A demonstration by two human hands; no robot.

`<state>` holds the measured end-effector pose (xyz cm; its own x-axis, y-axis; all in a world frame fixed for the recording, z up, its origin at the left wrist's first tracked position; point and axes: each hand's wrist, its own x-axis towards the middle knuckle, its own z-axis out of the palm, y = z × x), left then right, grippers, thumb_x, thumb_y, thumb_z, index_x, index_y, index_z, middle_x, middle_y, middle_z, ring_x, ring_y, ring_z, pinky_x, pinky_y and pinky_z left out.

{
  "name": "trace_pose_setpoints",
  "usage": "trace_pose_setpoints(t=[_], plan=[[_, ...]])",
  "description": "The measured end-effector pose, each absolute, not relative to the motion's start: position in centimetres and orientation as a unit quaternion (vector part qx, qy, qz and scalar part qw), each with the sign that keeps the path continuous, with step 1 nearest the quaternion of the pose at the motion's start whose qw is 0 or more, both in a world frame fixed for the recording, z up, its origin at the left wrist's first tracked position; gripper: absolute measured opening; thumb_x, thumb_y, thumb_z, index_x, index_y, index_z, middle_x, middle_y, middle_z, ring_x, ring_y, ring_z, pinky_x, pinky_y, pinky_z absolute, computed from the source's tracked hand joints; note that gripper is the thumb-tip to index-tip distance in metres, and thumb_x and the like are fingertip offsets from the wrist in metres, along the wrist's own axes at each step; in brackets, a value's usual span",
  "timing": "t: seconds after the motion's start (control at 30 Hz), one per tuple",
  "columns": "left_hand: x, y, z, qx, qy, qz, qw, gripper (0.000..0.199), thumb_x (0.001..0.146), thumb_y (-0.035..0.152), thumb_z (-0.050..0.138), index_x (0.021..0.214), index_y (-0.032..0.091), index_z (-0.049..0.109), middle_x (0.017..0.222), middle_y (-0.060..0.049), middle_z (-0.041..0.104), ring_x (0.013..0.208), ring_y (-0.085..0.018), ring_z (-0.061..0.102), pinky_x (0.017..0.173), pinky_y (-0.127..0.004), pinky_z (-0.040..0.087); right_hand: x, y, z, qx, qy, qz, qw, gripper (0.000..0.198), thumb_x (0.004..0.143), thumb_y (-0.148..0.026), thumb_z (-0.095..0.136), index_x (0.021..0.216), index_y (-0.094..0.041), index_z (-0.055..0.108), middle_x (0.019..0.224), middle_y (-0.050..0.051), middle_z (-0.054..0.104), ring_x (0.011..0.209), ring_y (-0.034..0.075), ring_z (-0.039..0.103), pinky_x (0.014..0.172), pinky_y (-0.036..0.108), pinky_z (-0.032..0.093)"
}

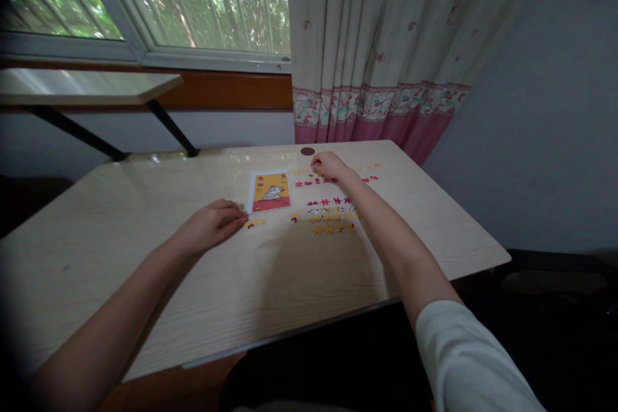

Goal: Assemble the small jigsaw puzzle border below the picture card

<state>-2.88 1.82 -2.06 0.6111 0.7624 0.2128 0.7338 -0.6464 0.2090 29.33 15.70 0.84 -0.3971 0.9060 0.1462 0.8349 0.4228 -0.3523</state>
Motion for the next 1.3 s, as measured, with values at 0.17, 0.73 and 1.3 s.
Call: trace_pose_setpoints(t=[0.17,0.73,1.3], plan=[[-2.9,1.8,-2.0,0.898,0.417,0.136,0.049,0.030,0.091,0.031,0.043,0.086,0.017,0.069,0.087,-0.008,0.064,0.085,-0.019,0.056,0.078,-0.031,0.045,27.1,16.7,1.2,-0.536,-0.830,0.126,0.090,0.024,0.079,-0.011,0.056,0.101,-0.013,0.067,0.089,0.008,0.070,0.074,0.014,0.060,0.070,0.022,0.042],[-2.6,1.6,-1.8,0.891,0.426,0.148,0.058,0.030,0.090,0.031,0.043,0.086,0.018,0.070,0.088,-0.008,0.065,0.085,-0.020,0.058,0.078,-0.031,0.046,25.2,17.7,1.5,-0.602,-0.782,0.164,0.003,0.029,0.072,-0.009,0.065,0.100,-0.014,0.067,0.089,0.006,0.070,0.076,0.014,0.061,0.067,0.020,0.046],[-2.5,1.6,-2.0,0.888,0.434,0.141,0.055,0.031,0.091,0.032,0.042,0.086,0.017,0.069,0.088,-0.009,0.064,0.085,-0.020,0.058,0.077,-0.030,0.046,24.9,17.3,1.4,-0.597,-0.790,0.137,0.024,0.026,0.070,-0.005,0.062,0.093,-0.011,0.071,0.089,0.009,0.071,0.079,0.016,0.062,0.070,0.021,0.046]])
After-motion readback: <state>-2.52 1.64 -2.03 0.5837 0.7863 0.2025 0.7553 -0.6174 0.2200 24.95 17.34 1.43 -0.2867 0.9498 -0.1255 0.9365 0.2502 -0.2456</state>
